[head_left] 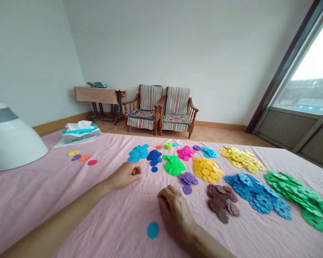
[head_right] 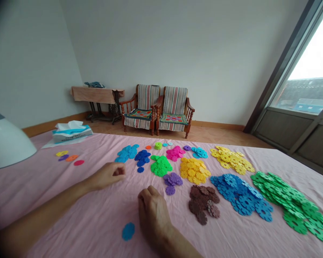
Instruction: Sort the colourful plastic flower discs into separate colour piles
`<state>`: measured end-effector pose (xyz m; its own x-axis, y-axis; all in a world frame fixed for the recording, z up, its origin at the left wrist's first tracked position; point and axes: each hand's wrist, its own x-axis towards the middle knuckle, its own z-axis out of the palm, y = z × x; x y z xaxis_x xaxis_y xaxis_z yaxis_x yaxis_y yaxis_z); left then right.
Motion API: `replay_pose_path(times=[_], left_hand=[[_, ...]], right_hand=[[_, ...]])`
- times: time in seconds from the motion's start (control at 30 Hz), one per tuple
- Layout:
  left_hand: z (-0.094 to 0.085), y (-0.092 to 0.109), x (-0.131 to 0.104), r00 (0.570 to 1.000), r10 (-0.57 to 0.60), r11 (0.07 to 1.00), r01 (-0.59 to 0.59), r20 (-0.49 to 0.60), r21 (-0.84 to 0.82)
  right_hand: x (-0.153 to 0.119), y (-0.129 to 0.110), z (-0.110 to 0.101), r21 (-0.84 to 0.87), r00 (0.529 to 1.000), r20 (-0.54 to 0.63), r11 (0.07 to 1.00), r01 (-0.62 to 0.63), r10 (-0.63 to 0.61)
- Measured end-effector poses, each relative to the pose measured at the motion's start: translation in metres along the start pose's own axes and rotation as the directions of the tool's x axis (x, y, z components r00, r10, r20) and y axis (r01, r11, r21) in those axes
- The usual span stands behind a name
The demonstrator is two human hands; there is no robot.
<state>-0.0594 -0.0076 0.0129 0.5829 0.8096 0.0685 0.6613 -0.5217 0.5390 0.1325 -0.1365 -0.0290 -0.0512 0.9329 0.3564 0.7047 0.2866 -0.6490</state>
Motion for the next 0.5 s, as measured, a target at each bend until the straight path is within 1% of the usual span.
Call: replay_pose_path(times=[0.03, 0.07, 0.13, 0.17, 0.23, 0.3, 0.4, 0.5], left_hand=[[0.002, 0.013, -0.009, 0.991, 0.041, 0.998, -0.036, 0.124, -0.044], [0.004, 0.025, -0.019, 0.973, 0.091, 0.994, -0.076, 0.213, -0.078], [0.009, 0.047, -0.037, 0.925, 0.162, 0.985, -0.131, 0.345, -0.111], [0.011, 0.056, -0.045, 0.908, 0.182, 0.982, -0.15, 0.378, -0.113], [0.015, 0.069, -0.057, 0.887, 0.196, 0.981, -0.173, 0.418, -0.092], [0.017, 0.076, -0.064, 0.892, 0.182, 0.983, -0.172, 0.415, -0.061], [0.019, 0.08, -0.067, 0.898, 0.144, 0.989, -0.138, 0.415, -0.046], [0.019, 0.081, -0.066, 0.897, 0.122, 0.992, -0.102, 0.425, -0.069]], right_hand=[[0.0, 0.002, 0.001, 0.015, 0.999, -0.033, 1.0, -0.028, 0.028], [0.001, 0.005, 0.002, 0.028, 0.996, -0.067, 0.998, -0.057, 0.058], [0.003, 0.01, 0.004, 0.055, 0.987, -0.124, 0.994, -0.099, 0.105], [0.004, 0.012, 0.005, 0.068, 0.983, -0.142, 0.992, -0.108, 0.117], [0.005, 0.015, 0.006, 0.084, 0.98, -0.155, 0.991, -0.108, 0.12], [0.005, 0.016, 0.006, 0.091, 0.983, -0.149, 0.991, -0.097, 0.11], [0.004, 0.015, 0.006, 0.094, 0.985, -0.142, 0.992, -0.088, 0.101], [0.004, 0.015, 0.006, 0.088, 0.985, -0.138, 0.992, -0.093, 0.105]])
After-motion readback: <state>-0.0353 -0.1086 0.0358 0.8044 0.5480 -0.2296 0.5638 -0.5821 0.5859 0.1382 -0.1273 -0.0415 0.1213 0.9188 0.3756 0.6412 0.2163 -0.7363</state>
